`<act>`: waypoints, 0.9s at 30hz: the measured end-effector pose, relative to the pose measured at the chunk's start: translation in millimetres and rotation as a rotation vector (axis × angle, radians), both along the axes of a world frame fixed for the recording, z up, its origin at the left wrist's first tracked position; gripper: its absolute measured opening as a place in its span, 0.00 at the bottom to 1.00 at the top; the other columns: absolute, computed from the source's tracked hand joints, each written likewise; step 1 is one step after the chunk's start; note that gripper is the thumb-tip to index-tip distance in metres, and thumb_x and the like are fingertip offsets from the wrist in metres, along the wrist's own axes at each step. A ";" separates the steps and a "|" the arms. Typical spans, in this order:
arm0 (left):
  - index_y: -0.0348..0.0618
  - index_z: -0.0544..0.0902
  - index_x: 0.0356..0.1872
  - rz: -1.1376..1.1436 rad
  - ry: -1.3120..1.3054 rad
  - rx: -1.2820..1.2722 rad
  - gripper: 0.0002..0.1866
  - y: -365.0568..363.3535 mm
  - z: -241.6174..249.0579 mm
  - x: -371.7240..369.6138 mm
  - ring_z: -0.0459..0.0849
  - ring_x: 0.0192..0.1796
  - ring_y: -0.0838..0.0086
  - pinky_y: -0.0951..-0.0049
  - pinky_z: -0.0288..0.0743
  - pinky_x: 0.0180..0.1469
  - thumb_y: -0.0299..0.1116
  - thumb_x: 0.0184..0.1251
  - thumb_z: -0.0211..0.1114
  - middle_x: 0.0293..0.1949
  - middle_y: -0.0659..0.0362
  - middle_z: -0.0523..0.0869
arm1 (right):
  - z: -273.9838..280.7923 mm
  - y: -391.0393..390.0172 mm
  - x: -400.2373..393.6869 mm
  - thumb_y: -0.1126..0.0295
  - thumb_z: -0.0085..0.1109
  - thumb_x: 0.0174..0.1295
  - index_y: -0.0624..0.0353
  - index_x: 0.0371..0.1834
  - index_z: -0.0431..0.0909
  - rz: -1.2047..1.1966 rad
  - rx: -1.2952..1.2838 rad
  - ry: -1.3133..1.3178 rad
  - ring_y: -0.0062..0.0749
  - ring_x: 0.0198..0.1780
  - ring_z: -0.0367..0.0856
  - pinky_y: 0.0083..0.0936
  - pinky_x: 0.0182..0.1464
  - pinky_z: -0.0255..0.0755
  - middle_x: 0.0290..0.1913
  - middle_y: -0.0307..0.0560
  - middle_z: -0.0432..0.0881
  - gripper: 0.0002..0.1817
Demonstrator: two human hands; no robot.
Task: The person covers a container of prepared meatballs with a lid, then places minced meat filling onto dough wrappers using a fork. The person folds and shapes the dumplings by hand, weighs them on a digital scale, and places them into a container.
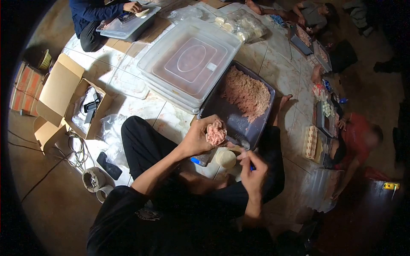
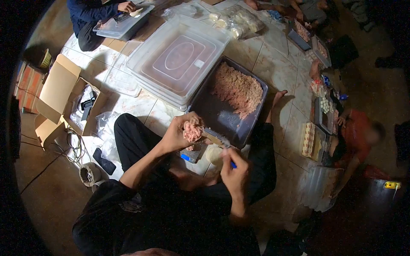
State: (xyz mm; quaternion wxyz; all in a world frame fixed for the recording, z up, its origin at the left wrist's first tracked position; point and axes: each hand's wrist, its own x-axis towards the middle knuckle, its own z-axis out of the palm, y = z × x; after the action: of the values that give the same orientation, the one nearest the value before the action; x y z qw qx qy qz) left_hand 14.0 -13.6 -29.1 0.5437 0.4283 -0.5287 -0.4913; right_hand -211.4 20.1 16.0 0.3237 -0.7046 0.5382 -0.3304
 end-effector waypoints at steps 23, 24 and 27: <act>0.37 0.79 0.35 0.042 -0.230 -0.070 0.15 -5.5 -6.2 2.7 0.83 0.29 0.67 0.68 0.77 0.35 0.29 0.55 0.80 0.27 0.55 0.84 | 51.0 -5.6 26.4 0.67 0.57 0.76 0.67 0.37 0.81 0.187 -0.047 0.232 0.57 0.34 0.84 0.44 0.36 0.73 0.33 0.60 0.83 0.13; 0.38 0.79 0.35 0.016 -0.347 -0.103 0.14 -3.2 -7.9 -1.1 0.83 0.28 0.62 0.67 0.77 0.35 0.27 0.54 0.78 0.27 0.53 0.83 | 45.5 -7.5 26.9 0.68 0.57 0.76 0.67 0.37 0.81 0.217 -0.031 0.271 0.57 0.35 0.84 0.44 0.36 0.74 0.33 0.60 0.83 0.13; 0.44 0.80 0.38 0.046 -0.692 -0.151 0.09 1.1 -16.0 -8.0 0.83 0.30 0.52 0.61 0.79 0.35 0.29 0.57 0.71 0.29 0.52 0.82 | 31.1 -13.8 28.9 0.68 0.58 0.76 0.68 0.35 0.80 0.212 0.045 0.309 0.58 0.34 0.83 0.43 0.36 0.73 0.32 0.61 0.83 0.13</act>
State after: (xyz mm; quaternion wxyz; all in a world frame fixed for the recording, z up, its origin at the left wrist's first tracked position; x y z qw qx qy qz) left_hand 5.9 -12.5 -45.0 0.3733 0.5399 -0.7066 -0.2643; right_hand -182.5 6.3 47.1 0.2858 -0.7924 0.5113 -0.1704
